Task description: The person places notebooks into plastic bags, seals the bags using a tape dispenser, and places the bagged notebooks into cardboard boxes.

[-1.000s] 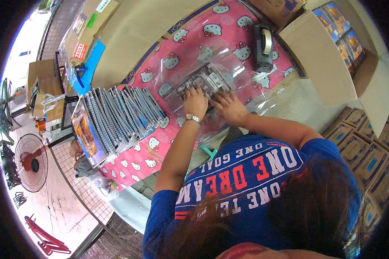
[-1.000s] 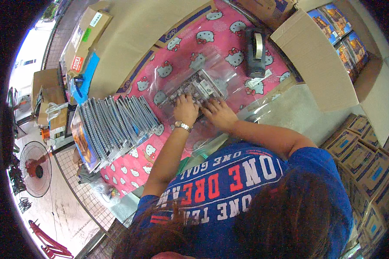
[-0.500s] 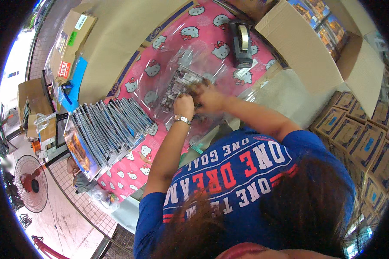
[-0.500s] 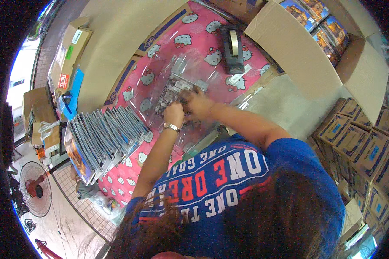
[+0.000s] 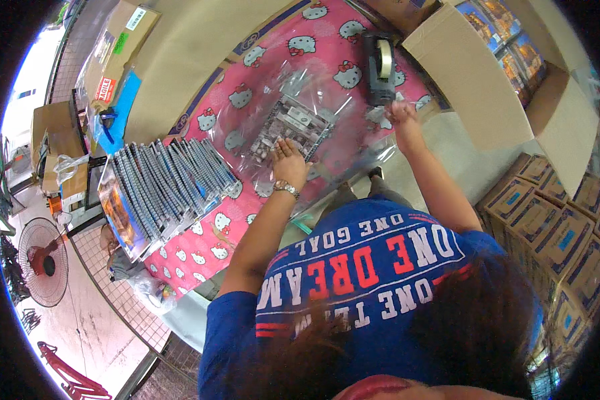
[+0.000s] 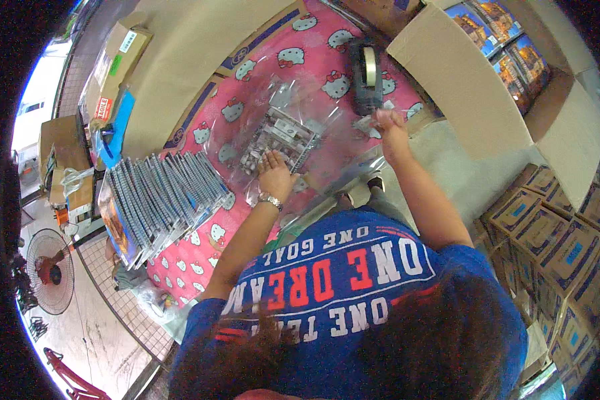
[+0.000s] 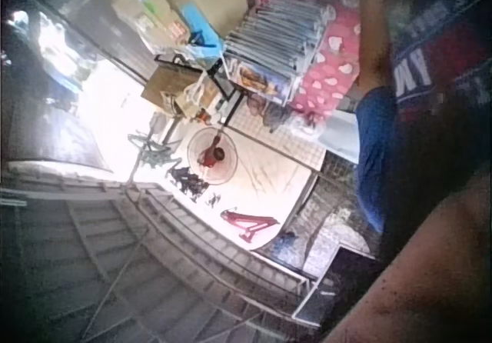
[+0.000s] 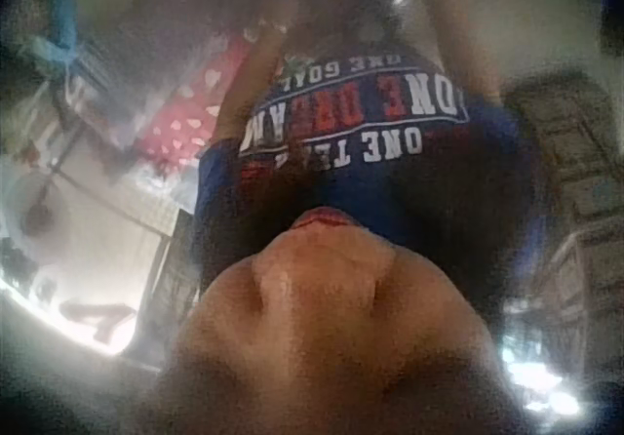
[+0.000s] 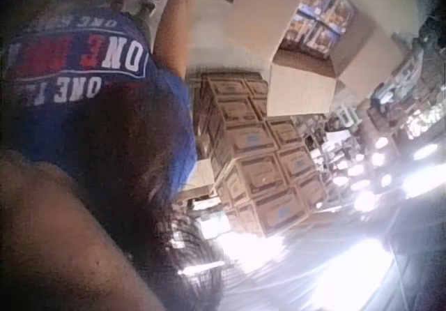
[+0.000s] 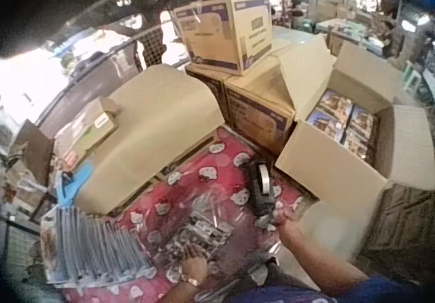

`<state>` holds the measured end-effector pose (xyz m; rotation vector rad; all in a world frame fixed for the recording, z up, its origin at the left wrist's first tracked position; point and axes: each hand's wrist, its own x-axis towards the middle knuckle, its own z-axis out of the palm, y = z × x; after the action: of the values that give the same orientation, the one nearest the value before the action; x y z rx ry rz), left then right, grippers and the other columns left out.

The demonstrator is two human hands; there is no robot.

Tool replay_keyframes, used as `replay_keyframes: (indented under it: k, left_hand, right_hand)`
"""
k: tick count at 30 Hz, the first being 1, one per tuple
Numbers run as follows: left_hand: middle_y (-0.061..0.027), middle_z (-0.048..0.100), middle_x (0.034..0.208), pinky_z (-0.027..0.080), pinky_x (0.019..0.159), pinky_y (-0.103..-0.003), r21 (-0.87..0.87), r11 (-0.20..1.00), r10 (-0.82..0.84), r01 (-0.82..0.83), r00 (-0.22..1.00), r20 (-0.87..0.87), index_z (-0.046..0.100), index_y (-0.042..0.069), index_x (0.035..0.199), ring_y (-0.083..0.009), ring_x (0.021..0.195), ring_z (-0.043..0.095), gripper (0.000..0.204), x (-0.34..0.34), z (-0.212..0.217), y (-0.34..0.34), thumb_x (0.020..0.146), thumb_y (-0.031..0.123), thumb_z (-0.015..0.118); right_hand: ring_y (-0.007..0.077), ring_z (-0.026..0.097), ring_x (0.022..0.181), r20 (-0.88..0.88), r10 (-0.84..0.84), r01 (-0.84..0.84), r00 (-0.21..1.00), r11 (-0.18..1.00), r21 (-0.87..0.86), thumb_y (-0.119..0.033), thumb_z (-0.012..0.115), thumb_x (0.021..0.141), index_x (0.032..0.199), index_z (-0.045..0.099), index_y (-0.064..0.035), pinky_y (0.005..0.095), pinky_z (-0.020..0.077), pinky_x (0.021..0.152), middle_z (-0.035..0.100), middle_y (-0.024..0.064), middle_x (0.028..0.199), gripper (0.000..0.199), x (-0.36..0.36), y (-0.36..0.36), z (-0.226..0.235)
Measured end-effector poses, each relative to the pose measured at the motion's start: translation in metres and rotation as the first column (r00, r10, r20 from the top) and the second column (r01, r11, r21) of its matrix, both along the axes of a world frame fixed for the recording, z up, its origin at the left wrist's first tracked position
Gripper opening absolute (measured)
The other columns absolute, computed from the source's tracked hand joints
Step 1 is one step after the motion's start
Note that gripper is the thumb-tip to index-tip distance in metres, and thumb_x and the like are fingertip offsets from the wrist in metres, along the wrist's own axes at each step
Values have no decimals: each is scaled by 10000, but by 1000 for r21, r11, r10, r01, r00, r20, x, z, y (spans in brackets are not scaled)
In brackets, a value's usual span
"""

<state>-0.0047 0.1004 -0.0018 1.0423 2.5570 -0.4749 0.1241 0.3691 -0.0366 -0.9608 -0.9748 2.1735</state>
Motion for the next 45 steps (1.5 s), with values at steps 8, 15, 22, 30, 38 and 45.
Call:
replay_keyframes:
  k: [8,15,22,30,38,45]
  left_hand:
    - [-253,260,1455,210,1116,-438,260,956,117,-133,990,77,267,-39,1398,-366,1357,258,815,2,-35,-25,788,345,646]
    - [-168,321,1452,199,1125,-420,421,890,126,-174,982,138,362,32,1380,-310,1364,263,720,7,-40,-33,790,341,635]
    - [-179,355,1425,243,1107,-429,600,730,237,-326,945,225,411,43,1346,-302,1330,324,700,16,-58,-48,766,330,681]
    - [-187,582,1189,356,1023,-367,719,675,3,-165,975,221,468,19,1289,-332,1168,519,541,-18,-21,-57,827,240,642]
    - [-160,590,1212,357,1000,-336,352,689,317,-633,700,639,559,-25,1205,-263,1155,526,618,-145,-6,-57,908,510,467]
    - [-204,567,1219,349,1016,-368,184,548,33,-816,241,970,550,-61,1205,-286,1172,512,829,-133,152,-29,900,662,280]
  right_hand:
    - [74,385,497,14,801,-766,598,577,-284,-99,502,892,884,576,-62,213,329,456,474,-23,662,83,-81,-49,22]
    - [330,622,783,898,437,-543,51,-742,392,-340,683,707,851,689,-44,434,486,689,675,116,836,329,-197,-105,24]
    - [327,641,857,969,245,-523,21,-824,220,-368,712,684,897,684,-91,425,517,740,667,141,854,350,-198,-121,28]
    - [307,654,843,949,242,-939,202,-227,257,-347,693,709,959,690,-63,428,518,745,672,151,878,378,-124,-87,46]
    - [330,434,1208,38,791,-646,611,525,-554,-559,563,820,1336,414,-48,533,322,1010,387,203,1363,741,-68,-174,29]
    - [340,505,1120,285,814,-795,506,568,-211,-693,453,797,1341,422,-17,471,398,898,470,220,1302,869,-43,-65,137]
